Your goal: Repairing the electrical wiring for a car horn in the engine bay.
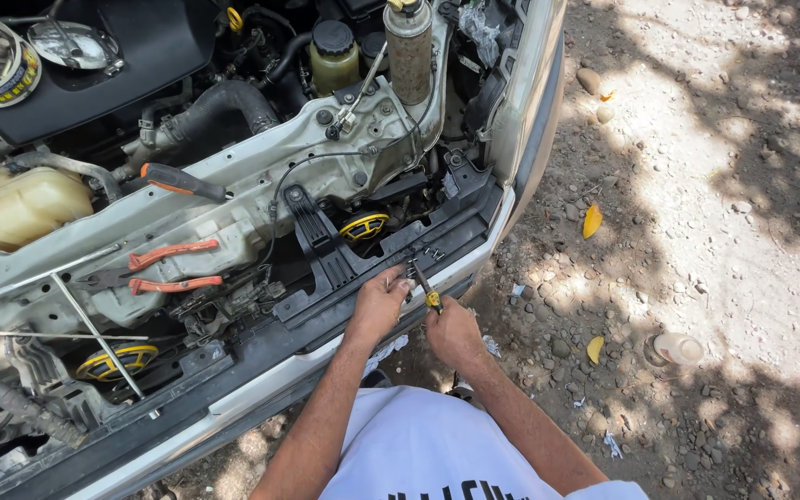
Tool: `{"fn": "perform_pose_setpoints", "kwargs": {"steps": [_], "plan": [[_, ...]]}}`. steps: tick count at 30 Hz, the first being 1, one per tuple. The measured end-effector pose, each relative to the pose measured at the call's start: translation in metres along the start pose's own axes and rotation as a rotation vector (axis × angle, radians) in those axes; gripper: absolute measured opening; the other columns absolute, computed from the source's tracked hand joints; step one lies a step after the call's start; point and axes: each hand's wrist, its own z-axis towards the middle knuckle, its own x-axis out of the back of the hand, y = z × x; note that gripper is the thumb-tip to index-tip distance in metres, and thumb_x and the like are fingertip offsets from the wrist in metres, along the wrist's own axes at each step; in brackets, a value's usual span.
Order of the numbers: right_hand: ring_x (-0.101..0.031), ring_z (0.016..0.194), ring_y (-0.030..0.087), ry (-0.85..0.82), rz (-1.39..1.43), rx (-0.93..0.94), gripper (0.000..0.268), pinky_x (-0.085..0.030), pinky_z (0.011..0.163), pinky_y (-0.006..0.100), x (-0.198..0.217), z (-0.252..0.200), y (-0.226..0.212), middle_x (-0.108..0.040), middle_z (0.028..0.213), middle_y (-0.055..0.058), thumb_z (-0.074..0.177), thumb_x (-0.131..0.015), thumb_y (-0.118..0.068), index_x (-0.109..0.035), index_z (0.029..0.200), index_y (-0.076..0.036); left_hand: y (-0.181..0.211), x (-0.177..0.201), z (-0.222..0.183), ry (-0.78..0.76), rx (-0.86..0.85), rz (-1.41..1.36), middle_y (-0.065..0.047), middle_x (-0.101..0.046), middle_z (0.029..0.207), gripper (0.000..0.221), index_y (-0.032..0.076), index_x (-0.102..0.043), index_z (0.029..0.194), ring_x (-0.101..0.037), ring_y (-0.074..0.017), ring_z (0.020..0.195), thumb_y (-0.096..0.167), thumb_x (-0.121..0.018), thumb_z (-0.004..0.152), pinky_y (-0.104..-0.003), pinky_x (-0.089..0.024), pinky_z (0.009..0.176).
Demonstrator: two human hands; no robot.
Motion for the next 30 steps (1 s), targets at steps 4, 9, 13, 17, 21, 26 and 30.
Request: {"fn": "perform_pose_setpoints", "kwargs": {"steps": [4,9,13,17,21,26,30], "plan": [[-0.07,0.094,0.049,-0.008,0.003,-0.006,0.03,-0.054,0.088,0.055,0.0,0.0,0.0,-0.071,0.089,0.032,0.096,-0.056,-0.022,-0.061,0.108,0.005,-0.001,0.001,0.0,-0.012,-0.001,-0.002,-0.013,-0.075,0.121,0.05,0.005,-0.058,0.142,-0.071,-0.0162,0.107,0.022,-0.066,0.096,-0.03,-0.054,0.093],[-0.069,0.096,0.049,0.003,0.022,-0.007,0.03,-0.054,0.088,0.055,-0.003,0.002,0.002,-0.071,0.09,0.032,0.096,-0.055,-0.022,-0.062,0.107,0.005,0.006,0.001,-0.004,-0.035,0.034,0.027,-0.009,-0.075,0.122,0.052,0.009,-0.054,0.147,-0.071,-0.0168,0.104,0.017,-0.06,0.096,-0.032,-0.055,0.09],[-0.069,0.096,0.049,0.025,0.026,0.031,0.03,-0.054,0.088,0.055,-0.004,0.001,0.005,-0.07,0.092,0.032,0.095,-0.055,-0.021,-0.062,0.109,0.004,0.011,0.001,-0.007,-0.044,0.009,0.005,-0.009,-0.076,0.12,0.052,0.008,-0.054,0.148,-0.069,-0.0173,0.1,0.015,-0.06,0.097,-0.032,-0.053,0.089],[-0.07,0.095,0.048,0.021,0.035,0.014,0.029,-0.055,0.088,0.054,-0.001,-0.001,0.002,-0.071,0.091,0.032,0.095,-0.055,-0.02,-0.062,0.109,0.004,0.006,0.0,-0.003,-0.043,-0.025,0.011,-0.008,-0.077,0.115,0.05,0.007,-0.055,0.146,-0.07,-0.0176,0.097,0.014,-0.061,0.096,-0.033,-0.053,0.087],[-0.071,0.093,0.048,0.006,0.019,-0.018,0.028,-0.055,0.087,0.054,0.002,-0.003,0.0,-0.071,0.09,0.031,0.096,-0.054,-0.021,-0.062,0.108,0.003,0.001,-0.001,0.002,-0.049,-0.078,0.038,-0.009,-0.077,0.111,0.05,0.006,-0.056,0.144,-0.071,-0.0167,0.1,0.014,-0.062,0.095,-0.031,-0.055,0.092],[-0.07,0.093,0.048,0.017,-0.022,0.009,0.027,-0.054,0.087,0.055,-0.001,-0.002,0.001,-0.071,0.09,0.03,0.096,-0.055,-0.021,-0.061,0.106,0.003,0.012,0.001,-0.002,-0.016,-0.062,0.19,-0.012,-0.077,0.11,0.051,0.009,-0.058,0.143,-0.073,-0.0216,0.098,0.019,-0.063,0.093,-0.034,-0.055,0.09],[-0.07,0.094,0.048,0.004,-0.033,0.005,0.026,-0.054,0.086,0.056,-0.002,0.002,0.005,-0.071,0.089,0.03,0.096,-0.055,-0.021,-0.06,0.106,0.003,0.021,-0.001,-0.003,0.003,-0.109,0.314,-0.017,-0.075,0.112,0.051,0.007,-0.057,0.142,-0.072,-0.0282,0.102,0.023,-0.065,0.094,-0.038,-0.053,0.091]]}}
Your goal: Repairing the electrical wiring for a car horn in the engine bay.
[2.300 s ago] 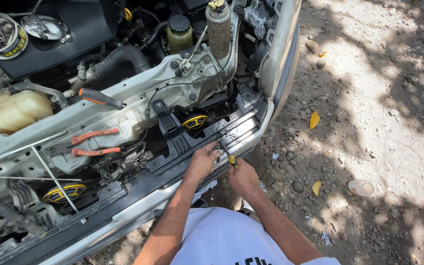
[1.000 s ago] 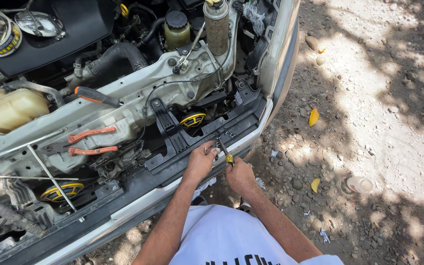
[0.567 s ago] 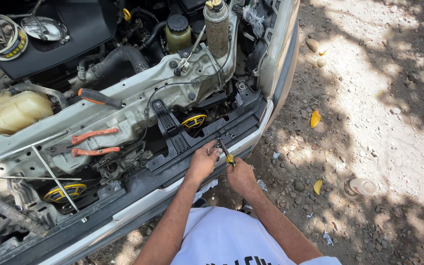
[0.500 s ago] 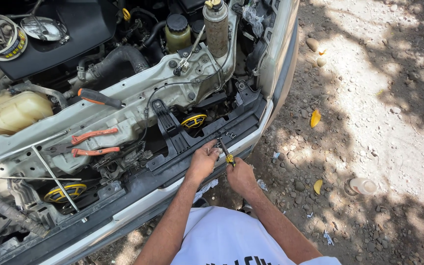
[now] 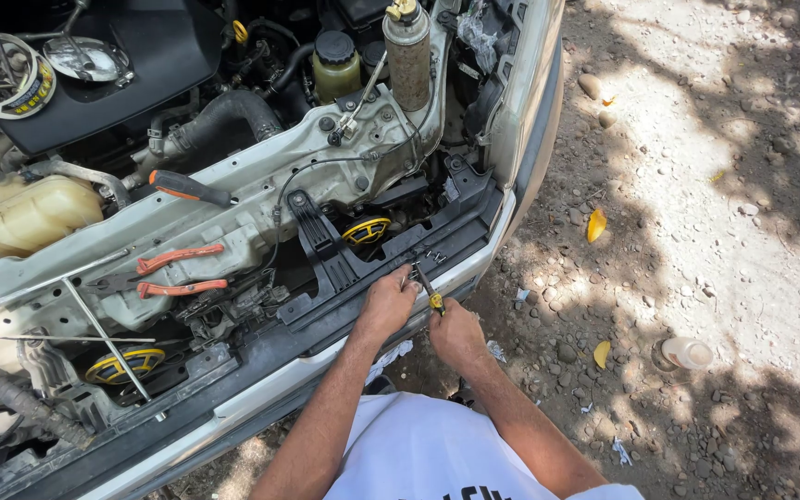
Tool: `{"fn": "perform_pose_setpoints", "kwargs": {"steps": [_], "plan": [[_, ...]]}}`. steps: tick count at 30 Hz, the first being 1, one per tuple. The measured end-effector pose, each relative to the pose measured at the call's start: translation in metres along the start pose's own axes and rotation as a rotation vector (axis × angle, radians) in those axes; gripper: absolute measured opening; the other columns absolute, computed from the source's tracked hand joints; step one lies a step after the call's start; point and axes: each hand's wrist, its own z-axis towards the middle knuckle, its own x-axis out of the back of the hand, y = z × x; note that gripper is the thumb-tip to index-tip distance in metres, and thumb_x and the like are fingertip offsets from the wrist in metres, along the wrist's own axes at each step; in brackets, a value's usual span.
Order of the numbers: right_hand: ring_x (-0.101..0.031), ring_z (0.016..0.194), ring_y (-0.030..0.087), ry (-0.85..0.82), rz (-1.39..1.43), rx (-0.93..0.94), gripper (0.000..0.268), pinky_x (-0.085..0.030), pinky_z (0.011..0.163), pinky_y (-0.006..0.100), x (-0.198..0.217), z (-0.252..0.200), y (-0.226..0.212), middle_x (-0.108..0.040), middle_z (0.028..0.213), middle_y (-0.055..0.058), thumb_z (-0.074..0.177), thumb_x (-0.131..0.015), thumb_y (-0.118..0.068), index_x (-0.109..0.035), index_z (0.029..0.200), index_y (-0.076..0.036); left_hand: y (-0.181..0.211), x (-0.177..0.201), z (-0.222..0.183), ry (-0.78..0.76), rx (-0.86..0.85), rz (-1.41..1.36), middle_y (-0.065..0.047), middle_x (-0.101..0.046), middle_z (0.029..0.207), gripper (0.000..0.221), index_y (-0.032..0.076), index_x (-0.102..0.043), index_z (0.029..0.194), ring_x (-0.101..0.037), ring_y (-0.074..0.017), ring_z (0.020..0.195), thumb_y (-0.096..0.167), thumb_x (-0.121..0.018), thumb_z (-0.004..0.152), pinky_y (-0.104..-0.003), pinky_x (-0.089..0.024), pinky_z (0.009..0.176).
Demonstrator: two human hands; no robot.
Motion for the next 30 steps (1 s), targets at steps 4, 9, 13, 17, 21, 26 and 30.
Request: {"fn": "perform_pose_setpoints", "kwargs": {"steps": [4,9,13,17,21,26,30], "plan": [[-0.069,0.09,0.048,0.031,0.016,0.051,0.025,-0.054,0.083,0.056,-0.005,0.003,0.009,-0.07,0.087,0.029,0.095,-0.057,-0.021,-0.06,0.103,0.003,-0.004,-0.003,0.002,0.036,-0.014,-0.024,-0.022,-0.073,0.113,0.047,0.005,-0.061,0.138,-0.074,-0.0321,0.1,0.022,-0.063,0.094,-0.039,-0.055,0.09],[-0.07,0.086,0.046,0.057,0.022,0.111,0.023,-0.055,0.081,0.054,-0.009,0.005,0.014,-0.07,0.085,0.027,0.096,-0.055,-0.021,-0.06,0.1,0.002,-0.013,-0.004,-0.002,0.096,-0.052,-0.136,-0.023,-0.074,0.112,0.044,0.004,-0.063,0.136,-0.073,-0.0321,0.102,0.02,-0.059,0.095,-0.038,-0.055,0.09],[-0.068,0.089,0.046,0.071,-0.043,0.061,0.024,-0.053,0.082,0.056,-0.005,0.0,0.003,-0.07,0.088,0.026,0.096,-0.058,-0.023,-0.061,0.1,0.001,-0.012,0.0,-0.004,0.047,0.034,-0.196,-0.021,-0.076,0.111,0.044,0.005,-0.062,0.136,-0.075,-0.031,0.097,0.022,-0.058,0.096,-0.038,-0.056,0.087],[-0.068,0.094,0.045,0.065,-0.071,0.037,0.025,-0.052,0.086,0.055,-0.003,-0.002,-0.003,-0.07,0.093,0.025,0.096,-0.058,-0.023,-0.061,0.103,0.001,-0.015,0.0,-0.002,0.052,-0.03,-0.167,-0.021,-0.076,0.111,0.044,0.004,-0.062,0.136,-0.075,-0.0277,0.099,0.022,-0.059,0.096,-0.037,-0.056,0.088],[-0.065,0.101,0.046,0.093,-0.095,0.02,0.027,-0.051,0.089,0.056,-0.006,-0.007,-0.004,-0.068,0.104,0.026,0.095,-0.059,-0.025,-0.061,0.107,-0.001,-0.013,0.003,-0.003,0.072,-0.105,-0.094,-0.022,-0.073,0.113,0.043,0.003,-0.063,0.135,-0.072,-0.0301,0.103,0.021,-0.061,0.096,-0.038,-0.054,0.089],[-0.065,0.103,0.046,0.092,-0.135,-0.019,0.028,-0.051,0.089,0.056,-0.011,-0.009,-0.007,-0.066,0.109,0.025,0.096,-0.058,-0.026,-0.059,0.111,-0.003,-0.005,0.004,-0.006,-0.01,-0.148,0.069,-0.021,-0.075,0.104,0.049,0.003,-0.053,0.143,-0.071,-0.0376,0.099,0.019,-0.059,0.097,-0.043,-0.055,0.085],[-0.065,0.103,0.047,0.068,-0.135,-0.034,0.026,-0.05,0.09,0.057,-0.008,-0.009,-0.012,-0.067,0.107,0.025,0.096,-0.057,-0.025,-0.06,0.11,-0.003,-0.007,0.004,-0.003,-0.03,-0.171,0.164,-0.024,-0.073,0.097,0.054,0.004,-0.05,0.145,-0.07,-0.0421,0.094,0.02,-0.063,0.096,-0.047,-0.055,0.081]]}}
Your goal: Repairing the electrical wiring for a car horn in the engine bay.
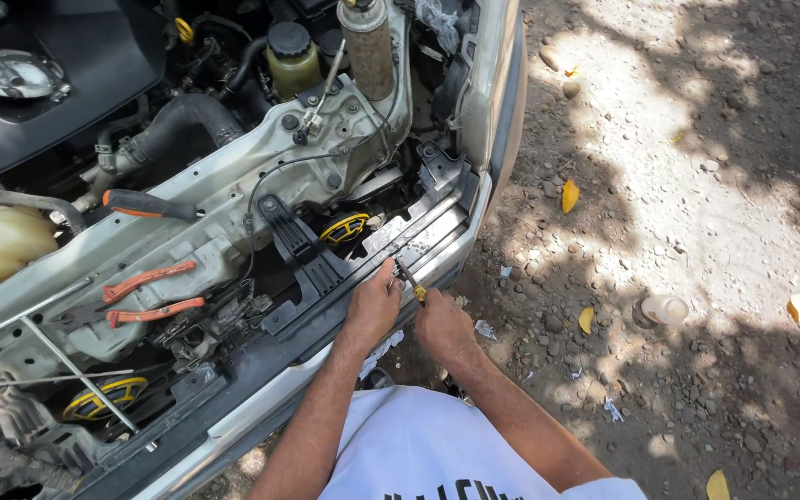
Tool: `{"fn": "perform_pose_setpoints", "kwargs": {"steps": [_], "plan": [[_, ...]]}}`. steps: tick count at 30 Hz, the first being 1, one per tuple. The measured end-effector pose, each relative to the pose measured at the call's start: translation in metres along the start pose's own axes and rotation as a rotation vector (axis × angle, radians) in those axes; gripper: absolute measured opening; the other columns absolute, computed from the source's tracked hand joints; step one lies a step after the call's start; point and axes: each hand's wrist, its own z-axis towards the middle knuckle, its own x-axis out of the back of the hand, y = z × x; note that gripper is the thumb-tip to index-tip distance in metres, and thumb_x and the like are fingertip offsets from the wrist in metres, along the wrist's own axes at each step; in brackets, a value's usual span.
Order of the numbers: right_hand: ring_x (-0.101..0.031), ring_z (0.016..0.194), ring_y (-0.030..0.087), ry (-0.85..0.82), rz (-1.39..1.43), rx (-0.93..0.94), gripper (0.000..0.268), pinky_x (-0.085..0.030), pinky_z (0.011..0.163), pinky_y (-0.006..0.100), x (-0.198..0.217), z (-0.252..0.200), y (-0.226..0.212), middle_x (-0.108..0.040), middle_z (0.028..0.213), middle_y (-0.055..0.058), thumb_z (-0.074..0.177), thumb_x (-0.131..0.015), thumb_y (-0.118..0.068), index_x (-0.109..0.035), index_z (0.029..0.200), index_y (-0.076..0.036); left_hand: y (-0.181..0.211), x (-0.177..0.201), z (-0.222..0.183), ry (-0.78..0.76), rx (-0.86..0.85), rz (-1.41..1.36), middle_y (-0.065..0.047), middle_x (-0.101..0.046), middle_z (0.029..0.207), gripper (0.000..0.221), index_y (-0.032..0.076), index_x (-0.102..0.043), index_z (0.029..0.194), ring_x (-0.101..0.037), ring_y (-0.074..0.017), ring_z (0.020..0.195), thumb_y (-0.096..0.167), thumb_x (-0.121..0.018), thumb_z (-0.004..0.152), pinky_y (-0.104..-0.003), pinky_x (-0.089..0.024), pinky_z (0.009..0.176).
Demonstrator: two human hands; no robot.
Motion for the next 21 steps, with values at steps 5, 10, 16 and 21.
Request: {"fn": "perform_pose_setpoints", "kwargs": {"steps": [5,10,16,21], "plan": [[-0.067,0.1,0.046,-0.015,0.059,-0.009,0.026,-0.051,0.09,0.056,0.0049,-0.0037,-0.008,-0.07,0.101,0.027,0.096,-0.057,-0.024,-0.06,0.107,0.0,-0.0024,-0.0024,0.0025,0.0,-0.01,0.071,-0.027,-0.071,0.093,0.051,0.004,-0.052,0.143,-0.068,-0.0458,0.093,0.02,-0.062,0.096,-0.051,-0.054,0.079],[-0.067,0.1,0.047,0.001,0.075,-0.006,0.027,-0.051,0.089,0.057,0.0021,-0.0029,-0.0102,-0.071,0.099,0.027,0.096,-0.057,-0.024,-0.061,0.104,0.001,0.0042,0.0017,0.0016,-0.017,-0.03,0.055,-0.026,-0.071,0.09,0.036,0.001,-0.057,0.13,-0.068,-0.0464,0.091,0.018,-0.06,0.098,-0.054,-0.052,0.077],[-0.067,0.1,0.046,-0.014,0.069,-0.006,0.027,-0.051,0.09,0.056,0.0009,-0.0055,-0.0083,-0.071,0.1,0.027,0.094,-0.056,-0.024,-0.061,0.106,0.0,0.0036,-0.0011,0.0067,-0.04,-0.07,0.192,-0.028,-0.071,0.085,0.045,-0.008,-0.049,0.134,-0.069,-0.0463,0.085,0.015,-0.059,0.097,-0.055,-0.053,0.075],[-0.065,0.104,0.045,-0.036,0.035,-0.051,0.026,-0.049,0.091,0.057,0.0053,-0.0042,-0.0103,-0.07,0.105,0.025,0.093,-0.055,-0.024,-0.062,0.106,-0.002,0.0008,-0.0077,0.0097,-0.116,-0.061,0.37,-0.027,-0.071,0.086,0.06,-0.016,-0.034,0.144,-0.071,-0.0444,0.083,0.01,-0.055,0.094,-0.053,-0.057,0.076]]}}
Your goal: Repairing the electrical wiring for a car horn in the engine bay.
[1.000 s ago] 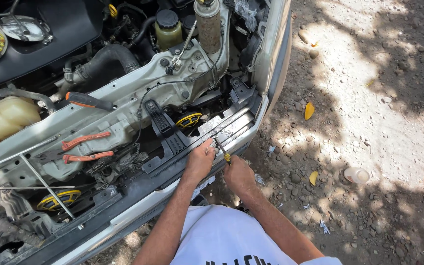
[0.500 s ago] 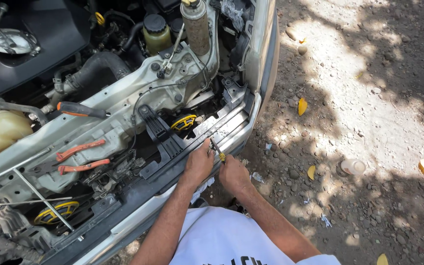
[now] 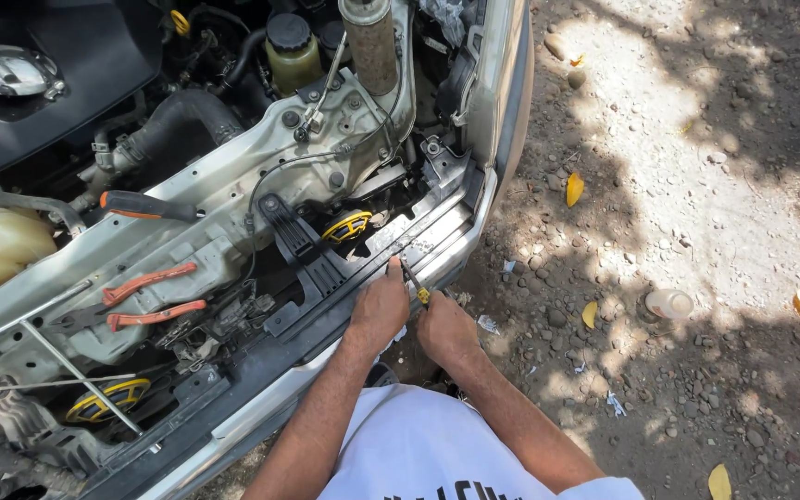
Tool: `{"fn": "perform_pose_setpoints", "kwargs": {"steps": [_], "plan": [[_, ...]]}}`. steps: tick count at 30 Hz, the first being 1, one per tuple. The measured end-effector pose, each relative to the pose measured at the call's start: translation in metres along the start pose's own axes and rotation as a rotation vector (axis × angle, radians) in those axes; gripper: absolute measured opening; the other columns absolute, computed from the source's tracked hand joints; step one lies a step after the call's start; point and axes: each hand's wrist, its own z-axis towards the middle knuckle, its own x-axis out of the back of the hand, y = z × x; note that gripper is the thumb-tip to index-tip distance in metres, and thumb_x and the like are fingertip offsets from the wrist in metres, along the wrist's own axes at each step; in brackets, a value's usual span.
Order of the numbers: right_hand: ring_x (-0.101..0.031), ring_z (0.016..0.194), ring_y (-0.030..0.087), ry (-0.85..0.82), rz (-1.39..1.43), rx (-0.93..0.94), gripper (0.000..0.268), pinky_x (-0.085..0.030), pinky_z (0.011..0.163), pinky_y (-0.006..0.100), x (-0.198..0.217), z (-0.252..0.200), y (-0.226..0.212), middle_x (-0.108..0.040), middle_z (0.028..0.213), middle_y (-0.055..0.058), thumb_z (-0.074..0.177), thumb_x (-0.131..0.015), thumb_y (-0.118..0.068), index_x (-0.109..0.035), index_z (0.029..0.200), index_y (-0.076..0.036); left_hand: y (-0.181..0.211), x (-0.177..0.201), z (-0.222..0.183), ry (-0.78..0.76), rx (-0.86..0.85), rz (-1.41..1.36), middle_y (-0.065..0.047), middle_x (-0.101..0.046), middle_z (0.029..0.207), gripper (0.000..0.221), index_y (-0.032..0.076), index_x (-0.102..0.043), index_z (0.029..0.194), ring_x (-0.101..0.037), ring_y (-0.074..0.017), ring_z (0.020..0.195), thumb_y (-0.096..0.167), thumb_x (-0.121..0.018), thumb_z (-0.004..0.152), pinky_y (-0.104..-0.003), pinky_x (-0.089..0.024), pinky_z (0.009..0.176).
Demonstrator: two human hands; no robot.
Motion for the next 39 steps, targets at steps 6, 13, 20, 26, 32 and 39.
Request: {"fn": "perform_pose_setpoints", "kwargs": {"steps": [6,13,20,26,32,39], "plan": [[-0.067,0.102,0.043,-0.012,-0.101,0.035,0.024,-0.051,0.09,0.056,0.015,0.002,0.001,-0.07,0.104,0.024,0.097,-0.052,-0.023,-0.061,0.109,-0.004,0.0,0.003,-0.006,-0.035,0.025,-0.109,-0.027,-0.071,0.092,0.063,-0.011,-0.025,0.15,-0.069,-0.0455,0.087,0.012,-0.052,0.098,-0.055,-0.056,0.078],[-0.067,0.099,0.039,0.023,-0.193,0.1,0.022,-0.052,0.089,0.052,0.028,0.011,0.009,-0.067,0.101,0.019,0.094,-0.054,-0.021,-0.063,0.108,-0.006,-0.002,0.006,-0.009,-0.08,-0.022,0.001,-0.026,-0.071,0.092,0.064,-0.012,-0.016,0.152,-0.071,-0.042,0.086,0.01,-0.047,0.101,-0.051,-0.058,0.076],[-0.068,0.103,0.036,-0.106,-0.216,0.063,0.024,-0.052,0.094,0.05,0.055,0.023,0.006,-0.069,0.103,0.017,0.093,-0.058,-0.021,-0.066,0.114,-0.01,0.002,0.011,-0.008,-0.091,-0.008,0.045,-0.026,-0.072,0.091,0.065,-0.013,-0.018,0.153,-0.072,-0.0407,0.088,0.006,-0.048,0.098,-0.049,-0.059,0.078],[-0.068,0.105,0.035,-0.072,-0.205,0.229,0.023,-0.052,0.095,0.049,0.062,0.038,0.019,-0.072,0.101,0.017,0.091,-0.061,-0.02,-0.069,0.11,-0.009,0.014,0.022,-0.008,-0.128,0.062,0.016,-0.024,-0.073,0.092,0.065,-0.01,-0.021,0.154,-0.074,-0.036,0.09,0.002,-0.047,0.096,-0.046,-0.059,0.081],[-0.07,0.105,0.035,-0.124,-0.117,0.131,0.032,-0.052,0.098,0.049,0.054,0.034,0.017,-0.073,0.103,0.019,0.092,-0.058,-0.017,-0.066,0.121,-0.009,0.015,0.021,-0.009,-0.085,0.049,0.01,-0.024,-0.073,0.093,0.064,-0.01,-0.024,0.154,-0.073,-0.0381,0.091,0.004,-0.047,0.096,-0.049,-0.057,0.083],[-0.069,0.105,0.039,-0.122,-0.113,0.08,0.031,-0.052,0.096,0.051,0.045,0.025,0.018,-0.072,0.104,0.023,0.093,-0.058,-0.022,-0.067,0.119,-0.007,-0.001,0.009,-0.006,-0.02,0.137,-0.077,-0.028,-0.072,0.102,0.05,0.003,-0.045,0.149,-0.068,-0.0457,0.099,0.014,-0.049,0.1,-0.052,-0.054,0.088]]}}
